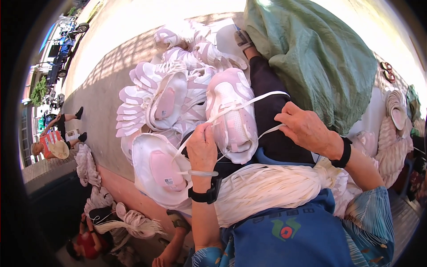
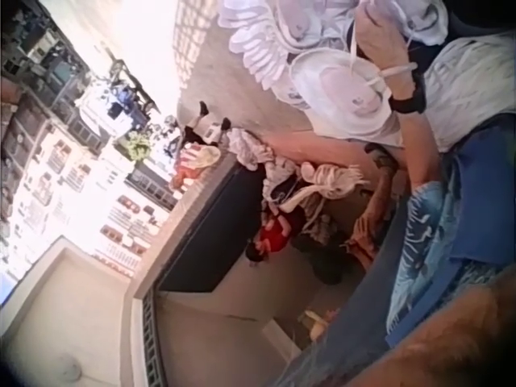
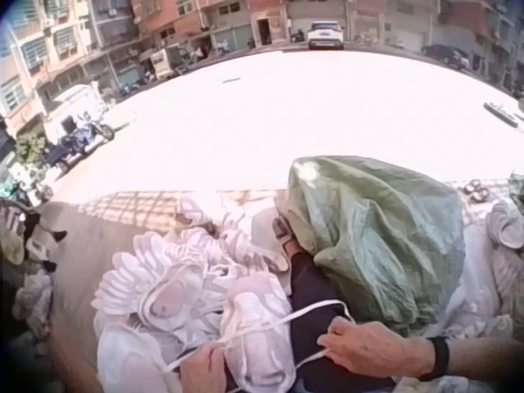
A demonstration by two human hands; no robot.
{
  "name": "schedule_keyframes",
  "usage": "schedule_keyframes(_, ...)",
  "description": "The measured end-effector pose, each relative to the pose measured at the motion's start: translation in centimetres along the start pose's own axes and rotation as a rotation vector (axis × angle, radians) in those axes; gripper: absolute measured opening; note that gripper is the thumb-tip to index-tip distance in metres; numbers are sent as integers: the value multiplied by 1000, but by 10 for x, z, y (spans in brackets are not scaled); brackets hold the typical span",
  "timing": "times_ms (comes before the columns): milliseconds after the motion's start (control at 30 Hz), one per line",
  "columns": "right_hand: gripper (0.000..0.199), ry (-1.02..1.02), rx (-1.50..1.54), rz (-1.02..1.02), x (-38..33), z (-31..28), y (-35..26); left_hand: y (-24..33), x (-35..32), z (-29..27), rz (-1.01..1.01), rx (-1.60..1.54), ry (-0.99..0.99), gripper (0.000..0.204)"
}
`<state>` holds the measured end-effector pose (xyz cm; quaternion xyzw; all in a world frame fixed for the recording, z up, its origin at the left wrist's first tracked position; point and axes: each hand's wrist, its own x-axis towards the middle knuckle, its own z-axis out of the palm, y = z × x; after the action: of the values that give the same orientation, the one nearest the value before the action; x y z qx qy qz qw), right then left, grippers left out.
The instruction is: The recorder is lacing a white and pink sneaker, pulling laces through eyelets.
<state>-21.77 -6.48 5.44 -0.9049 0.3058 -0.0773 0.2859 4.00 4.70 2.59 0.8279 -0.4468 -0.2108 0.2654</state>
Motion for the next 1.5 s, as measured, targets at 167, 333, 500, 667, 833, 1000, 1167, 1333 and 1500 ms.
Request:
schedule_keyframes(167,5,-103,-50,-182,13,25,-4,5,1,1,-40,-83,-14,23)
schedule_keyframes(333,6,-97,-46,-192,16,31,-5,1,1,-5,-45,-39,35,23)
schedule_keyframes(500,7,-152,-84,-183,17,31,-8,6,6,-8,-50,-24,14,22)
schedule_keyframes(667,5,-11,143,-96,24,31,-11,1,7,-1,-54,-62,-18,22)
schedule_keyframes(833,9,93,229,-70,43,38,-3,9,14,2,4,-57,-10,19)
schedule_keyframes(1000,12,26,24,-66,55,37,1,0,23,6,118,-85,-10,20)
schedule_keyframes(1167,14,-5,20,-42,56,39,6,3,29,10,124,-108,9,15)
schedule_keyframes(1333,18,118,143,-12,65,42,9,3,32,6,102,-133,-51,15)
schedule_keyframes(1500,18,222,227,-23,75,46,3,6,31,8,141,-84,-23,12)
